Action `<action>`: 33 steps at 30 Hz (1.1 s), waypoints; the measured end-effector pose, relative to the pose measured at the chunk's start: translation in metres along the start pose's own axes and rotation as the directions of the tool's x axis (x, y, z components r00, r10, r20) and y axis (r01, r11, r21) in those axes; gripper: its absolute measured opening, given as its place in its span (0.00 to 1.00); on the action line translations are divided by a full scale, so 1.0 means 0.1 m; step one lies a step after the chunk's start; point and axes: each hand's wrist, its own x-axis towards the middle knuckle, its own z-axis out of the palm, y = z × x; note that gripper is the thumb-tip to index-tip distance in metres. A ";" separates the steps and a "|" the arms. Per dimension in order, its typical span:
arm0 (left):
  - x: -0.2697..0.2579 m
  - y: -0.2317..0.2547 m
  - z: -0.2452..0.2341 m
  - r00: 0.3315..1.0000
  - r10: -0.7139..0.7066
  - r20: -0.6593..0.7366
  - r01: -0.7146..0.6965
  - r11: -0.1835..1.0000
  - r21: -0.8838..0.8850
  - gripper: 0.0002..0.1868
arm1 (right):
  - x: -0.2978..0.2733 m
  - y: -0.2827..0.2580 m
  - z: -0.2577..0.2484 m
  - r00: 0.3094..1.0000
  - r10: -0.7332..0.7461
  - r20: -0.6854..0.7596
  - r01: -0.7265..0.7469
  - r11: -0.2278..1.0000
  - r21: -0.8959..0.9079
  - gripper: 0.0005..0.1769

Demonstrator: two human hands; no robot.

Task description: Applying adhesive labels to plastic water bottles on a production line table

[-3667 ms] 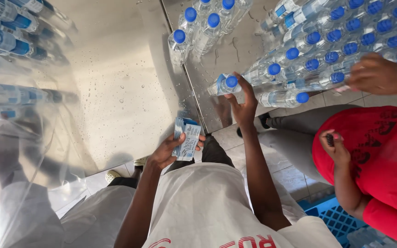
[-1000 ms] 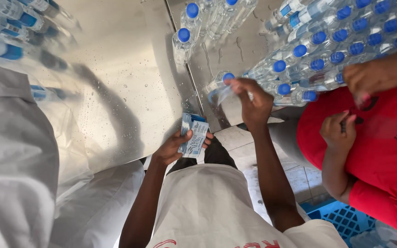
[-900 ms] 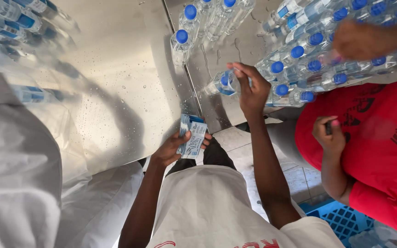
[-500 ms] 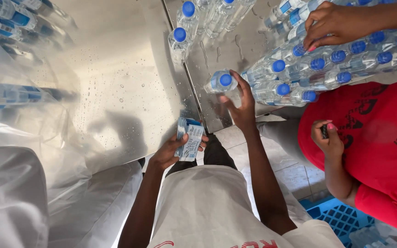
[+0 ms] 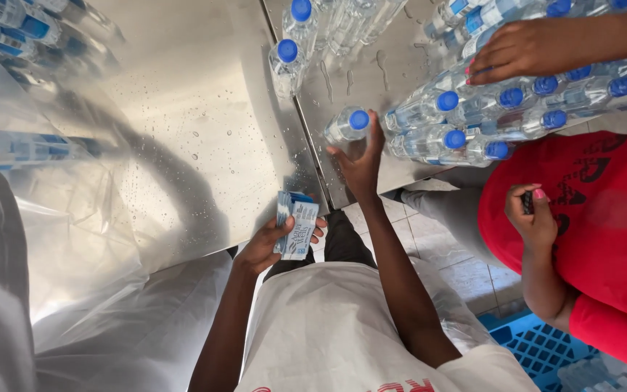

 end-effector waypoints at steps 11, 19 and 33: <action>-0.02 0.11 0.02 0.999 -0.025 -0.022 0.025 0.999 -0.040 0.37 | 0.07 0.15 -0.04 0.883 -0.227 -0.411 0.038 0.907 -0.420 0.62; -0.07 0.09 -0.09 1.000 0.021 0.007 -0.021 0.998 -0.056 0.40 | 0.44 -0.42 0.60 0.839 -0.518 -0.165 0.475 0.847 -0.240 0.49; -0.28 0.13 -0.16 0.982 0.143 -0.120 -0.156 0.981 -0.113 0.34 | -0.13 -0.49 0.90 0.980 -0.125 0.155 0.132 0.991 -0.035 0.50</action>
